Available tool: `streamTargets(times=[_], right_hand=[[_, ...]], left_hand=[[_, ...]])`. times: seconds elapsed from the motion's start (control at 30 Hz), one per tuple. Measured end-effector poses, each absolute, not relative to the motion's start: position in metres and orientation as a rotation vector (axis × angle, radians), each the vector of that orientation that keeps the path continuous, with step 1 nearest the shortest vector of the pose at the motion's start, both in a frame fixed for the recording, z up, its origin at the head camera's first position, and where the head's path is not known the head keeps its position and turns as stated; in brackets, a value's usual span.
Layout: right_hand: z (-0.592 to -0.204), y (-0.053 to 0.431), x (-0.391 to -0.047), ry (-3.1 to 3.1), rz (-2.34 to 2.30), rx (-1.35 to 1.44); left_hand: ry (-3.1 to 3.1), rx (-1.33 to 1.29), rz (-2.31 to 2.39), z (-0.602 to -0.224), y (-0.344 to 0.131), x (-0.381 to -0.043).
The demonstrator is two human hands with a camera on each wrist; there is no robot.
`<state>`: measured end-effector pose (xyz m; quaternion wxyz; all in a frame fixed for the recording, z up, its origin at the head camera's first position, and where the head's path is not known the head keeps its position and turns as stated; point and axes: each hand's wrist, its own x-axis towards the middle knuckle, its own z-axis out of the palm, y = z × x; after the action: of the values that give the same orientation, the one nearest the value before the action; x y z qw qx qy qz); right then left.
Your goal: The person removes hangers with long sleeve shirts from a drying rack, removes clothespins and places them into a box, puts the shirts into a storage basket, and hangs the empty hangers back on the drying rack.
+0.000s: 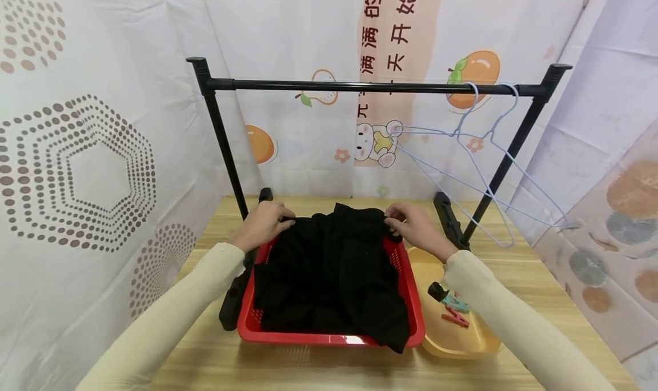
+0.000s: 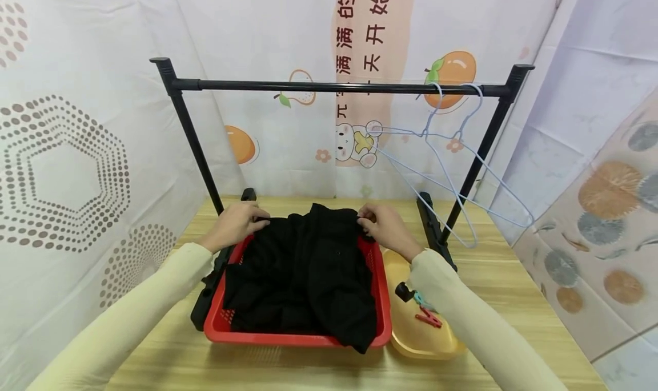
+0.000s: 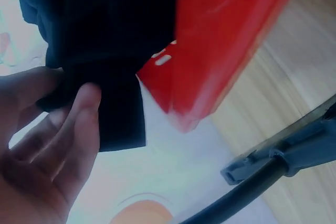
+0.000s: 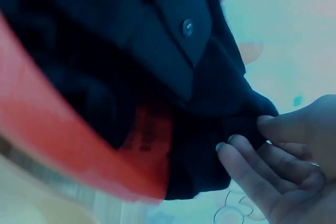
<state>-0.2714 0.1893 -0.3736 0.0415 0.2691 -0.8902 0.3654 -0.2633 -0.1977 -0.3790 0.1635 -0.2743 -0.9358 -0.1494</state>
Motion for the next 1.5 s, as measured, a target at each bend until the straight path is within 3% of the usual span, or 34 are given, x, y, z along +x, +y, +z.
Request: streamTargets(times=[0.2, 0.63, 0.83, 1.2, 1.5], right_hand=[[-0.369, 0.19, -0.236, -2.588, 1.154, 0.945], [-0.406, 0.199, -0.167, -2.578, 0.769, 1.678], [-0.422, 0.192, -0.16, -2.67, 0.683, 1.792], [-0.425, 0.181, -0.161, -2.818, 0.167, 1.677], [-0.404, 0.184, -0.179, -2.841, 0.583, 1.713]], left_hand=[[-2.559, -0.764, -0.527, -0.377, -0.21, -0.226], [-2.637, -1.063, -0.482, -0.406, -0.214, -0.162], [-2.79, -1.11, -0.417, -0.418, -0.212, -0.155], [-2.908, -1.307, -0.279, -0.416, -0.207, -0.154], [-2.98, -1.195, -0.577, -0.401, -0.204, -0.169]])
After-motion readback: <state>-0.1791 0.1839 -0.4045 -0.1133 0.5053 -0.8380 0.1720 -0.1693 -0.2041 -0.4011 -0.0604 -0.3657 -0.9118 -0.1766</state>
